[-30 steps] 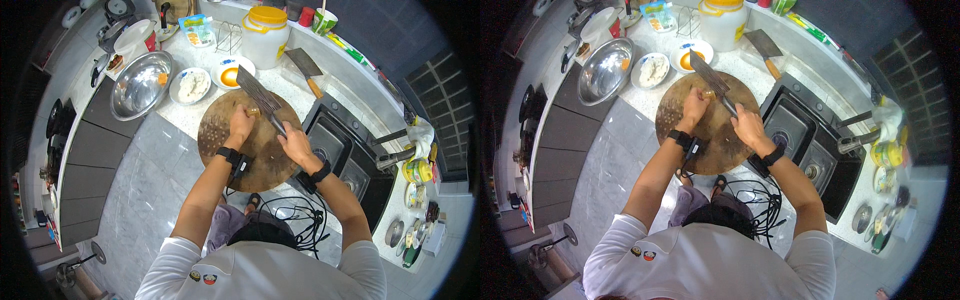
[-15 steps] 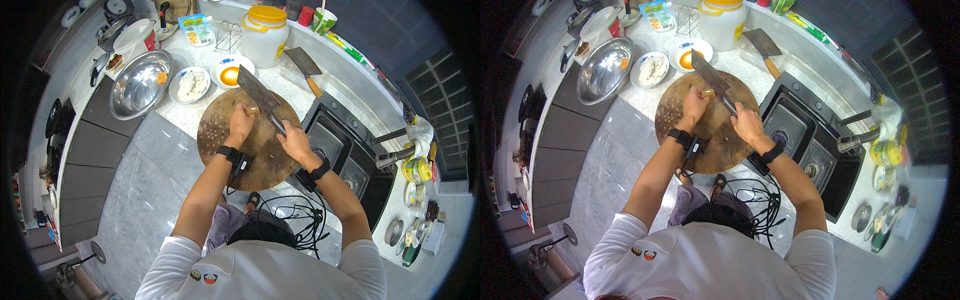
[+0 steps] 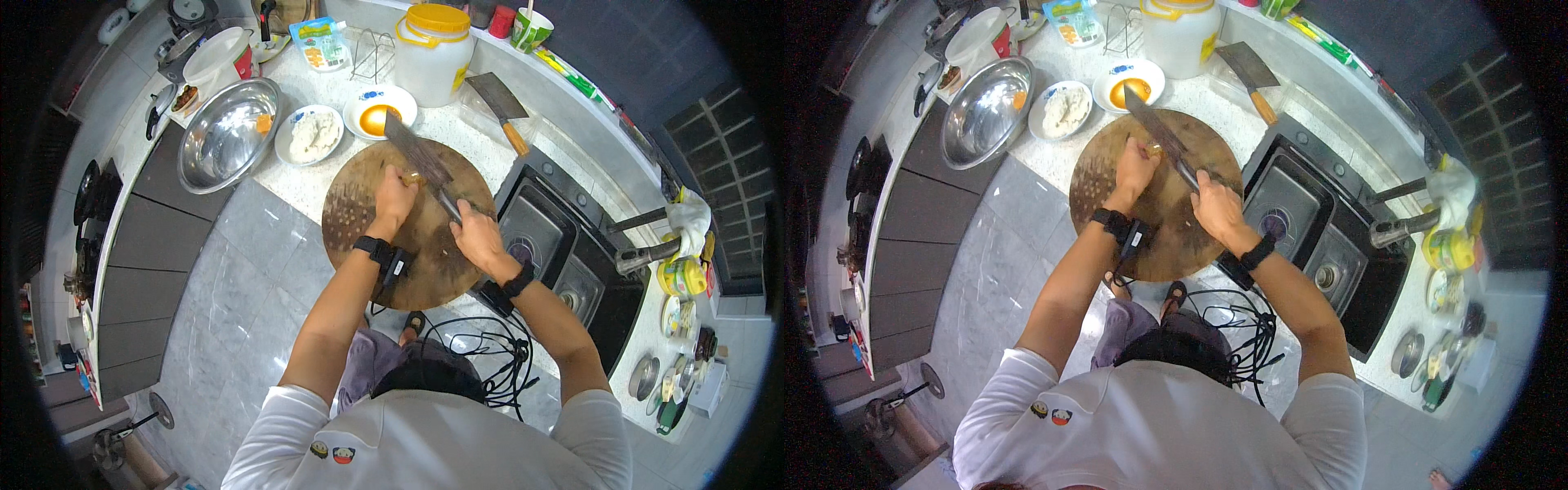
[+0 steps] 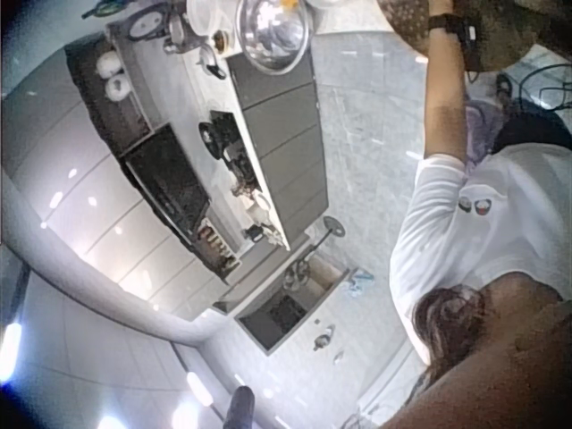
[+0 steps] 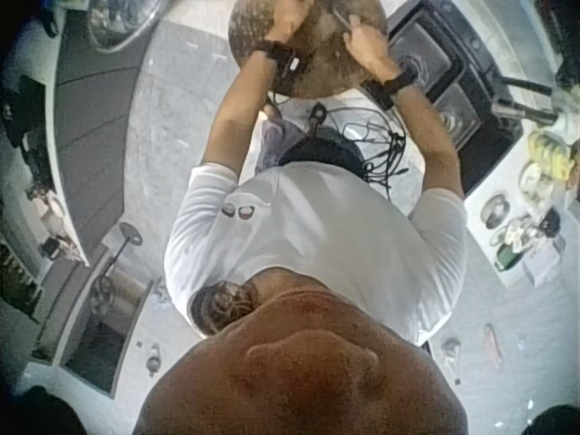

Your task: The person prepares ingredients at a kitchen counter, using a large cleaver to chop small food items on a wooden cutting board and then moving them into a metal bowl.

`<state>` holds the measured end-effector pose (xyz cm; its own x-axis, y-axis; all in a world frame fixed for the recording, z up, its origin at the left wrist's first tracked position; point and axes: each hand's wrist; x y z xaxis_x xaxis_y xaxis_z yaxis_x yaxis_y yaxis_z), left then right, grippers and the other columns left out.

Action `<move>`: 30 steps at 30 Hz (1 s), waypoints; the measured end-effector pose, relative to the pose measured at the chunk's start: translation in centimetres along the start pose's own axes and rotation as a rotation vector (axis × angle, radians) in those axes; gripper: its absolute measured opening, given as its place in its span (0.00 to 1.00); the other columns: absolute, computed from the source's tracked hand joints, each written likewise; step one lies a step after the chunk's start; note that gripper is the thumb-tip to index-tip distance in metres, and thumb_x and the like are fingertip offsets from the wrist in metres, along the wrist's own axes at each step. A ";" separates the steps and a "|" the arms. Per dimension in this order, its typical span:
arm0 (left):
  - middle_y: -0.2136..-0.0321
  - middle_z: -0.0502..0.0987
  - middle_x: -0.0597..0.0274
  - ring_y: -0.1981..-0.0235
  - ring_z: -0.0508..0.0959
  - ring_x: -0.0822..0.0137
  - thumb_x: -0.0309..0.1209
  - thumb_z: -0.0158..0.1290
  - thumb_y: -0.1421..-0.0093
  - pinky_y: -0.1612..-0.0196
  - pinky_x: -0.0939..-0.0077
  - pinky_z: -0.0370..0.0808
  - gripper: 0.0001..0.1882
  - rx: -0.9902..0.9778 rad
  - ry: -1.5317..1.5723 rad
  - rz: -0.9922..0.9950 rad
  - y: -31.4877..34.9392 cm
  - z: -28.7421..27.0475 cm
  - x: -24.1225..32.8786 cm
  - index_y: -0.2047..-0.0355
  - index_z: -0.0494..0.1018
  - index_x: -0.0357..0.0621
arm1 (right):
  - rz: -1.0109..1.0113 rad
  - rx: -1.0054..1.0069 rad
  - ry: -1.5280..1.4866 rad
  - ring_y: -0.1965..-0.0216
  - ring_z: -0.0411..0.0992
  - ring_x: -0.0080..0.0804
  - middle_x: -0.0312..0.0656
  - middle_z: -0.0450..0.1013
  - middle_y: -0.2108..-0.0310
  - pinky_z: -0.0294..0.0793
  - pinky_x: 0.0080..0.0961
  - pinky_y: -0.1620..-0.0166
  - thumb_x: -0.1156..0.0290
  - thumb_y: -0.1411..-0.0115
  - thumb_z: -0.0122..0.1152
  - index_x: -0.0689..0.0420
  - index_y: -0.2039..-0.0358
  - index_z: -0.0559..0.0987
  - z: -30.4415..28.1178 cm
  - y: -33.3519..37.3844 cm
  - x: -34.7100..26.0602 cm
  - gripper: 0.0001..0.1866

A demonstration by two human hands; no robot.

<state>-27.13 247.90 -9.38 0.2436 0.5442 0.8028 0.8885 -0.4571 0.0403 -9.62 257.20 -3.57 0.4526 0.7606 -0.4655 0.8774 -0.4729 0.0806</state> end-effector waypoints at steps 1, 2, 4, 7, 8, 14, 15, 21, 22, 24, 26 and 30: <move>0.72 0.75 0.55 0.68 0.77 0.56 0.33 0.62 0.51 0.63 0.64 0.73 0.21 -0.009 -0.009 -0.003 0.0 0.0 0.1 0.61 0.67 0.38 | 0.000 -0.024 0.026 0.66 0.74 0.60 0.61 0.75 0.70 0.72 0.49 0.61 0.68 0.44 0.58 0.62 0.51 0.68 0.0 0.1 0.0 0.21; 0.72 0.75 0.55 0.68 0.77 0.56 0.33 0.62 0.51 0.63 0.64 0.73 0.21 -0.009 0.008 -0.004 0.0 -0.1 0.1 0.61 0.67 0.38 | -0.001 -0.047 0.046 0.66 0.74 0.60 0.61 0.75 0.70 0.72 0.49 0.61 0.68 0.44 0.58 0.62 0.52 0.68 -0.1 0.0 0.0 0.21; 0.72 0.76 0.54 0.68 0.77 0.56 0.32 0.62 0.51 0.64 0.64 0.73 0.20 -0.030 0.014 -0.049 0.0 -0.2 0.2 0.61 0.67 0.38 | -0.014 -0.065 0.063 0.66 0.74 0.60 0.61 0.74 0.70 0.72 0.49 0.61 0.68 0.44 0.58 0.63 0.52 0.68 -0.3 0.0 0.0 0.21; 0.72 0.76 0.54 0.69 0.77 0.56 0.32 0.62 0.51 0.64 0.65 0.73 0.21 -0.035 -0.004 -0.035 -0.1 -0.3 0.3 0.61 0.67 0.37 | -0.035 -0.026 0.041 0.66 0.74 0.60 0.61 0.74 0.71 0.72 0.49 0.61 0.68 0.44 0.58 0.63 0.53 0.68 -1.0 -0.3 -0.1 0.20; 0.72 0.76 0.54 0.69 0.77 0.57 0.32 0.62 0.51 0.64 0.65 0.73 0.21 -0.031 -0.011 -0.024 -0.1 -0.3 0.3 0.61 0.67 0.37 | -0.037 -0.006 0.025 0.66 0.74 0.60 0.61 0.75 0.71 0.72 0.49 0.61 0.68 0.44 0.58 0.63 0.53 0.68 -1.2 -0.3 -0.2 0.20; 0.70 0.76 0.52 0.66 0.77 0.54 0.33 0.61 0.50 0.62 0.64 0.73 0.20 -0.045 -0.006 -0.062 0.1 -0.3 0.4 0.60 0.67 0.38 | -0.021 -0.018 0.040 0.67 0.74 0.59 0.58 0.75 0.71 0.74 0.49 0.63 0.68 0.44 0.57 0.62 0.58 0.68 -0.5 0.2 -0.2 0.16; 0.69 0.77 0.50 0.64 0.77 0.51 0.34 0.61 0.49 0.60 0.62 0.73 0.20 -0.061 0.004 -0.075 0.1 -0.4 0.5 0.60 0.66 0.39 | 0.027 -0.111 0.088 0.68 0.74 0.59 0.58 0.75 0.71 0.74 0.49 0.63 0.68 0.44 0.57 0.63 0.58 0.68 -0.4 0.1 -0.1 0.16; 0.69 0.77 0.49 0.63 0.77 0.48 0.36 0.59 0.48 0.60 0.60 0.73 0.21 -0.101 -0.003 -0.072 0.3 -1.1 1.2 0.59 0.65 0.40 | -0.042 -0.035 0.087 0.68 0.74 0.59 0.58 0.75 0.72 0.73 0.49 0.63 0.68 0.44 0.57 0.63 0.58 0.68 -0.8 -0.1 0.3 0.16; 0.69 0.77 0.49 0.63 0.77 0.48 0.36 0.59 0.48 0.60 0.60 0.73 0.21 -0.111 0.000 -0.075 0.3 -1.2 1.2 0.59 0.65 0.40 | -0.056 0.009 0.061 0.68 0.74 0.60 0.59 0.75 0.72 0.73 0.49 0.63 0.68 0.44 0.57 0.62 0.57 0.68 -0.9 -0.1 0.2 0.17; 0.69 0.76 0.49 0.64 0.77 0.48 0.35 0.59 0.48 0.60 0.60 0.73 0.20 -0.090 0.012 -0.062 0.4 -1.2 1.2 0.59 0.65 0.39 | -0.062 0.068 0.011 0.67 0.73 0.61 0.61 0.74 0.71 0.72 0.50 0.62 0.68 0.44 0.58 0.62 0.55 0.68 -1.1 0.1 0.1 0.18; 0.68 0.77 0.49 0.63 0.77 0.48 0.35 0.59 0.48 0.60 0.60 0.73 0.20 -0.085 0.015 -0.062 0.5 -1.1 1.0 0.59 0.65 0.39 | -0.024 0.073 -0.006 0.67 0.73 0.61 0.61 0.74 0.71 0.72 0.50 0.62 0.68 0.44 0.58 0.62 0.55 0.67 -0.6 0.4 -0.2 0.18; 0.65 0.77 0.47 0.61 0.77 0.47 0.34 0.58 0.47 0.58 0.59 0.72 0.20 -0.114 -0.002 -0.080 0.4 -0.9 1.0 0.58 0.65 0.39 | -0.010 -0.080 0.106 0.66 0.73 0.62 0.61 0.74 0.71 0.73 0.50 0.62 0.68 0.44 0.58 0.63 0.55 0.67 -0.3 0.3 0.4 0.19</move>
<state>-26.91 247.63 -8.00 0.1746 0.5834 0.7932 0.8554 -0.4888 0.1713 -9.11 257.44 -3.49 0.4547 0.8097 -0.3709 0.8897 -0.4317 0.1483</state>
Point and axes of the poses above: each hand's wrist, its own y-axis away from the middle knuckle, its own z-axis out of the palm, x = y × z
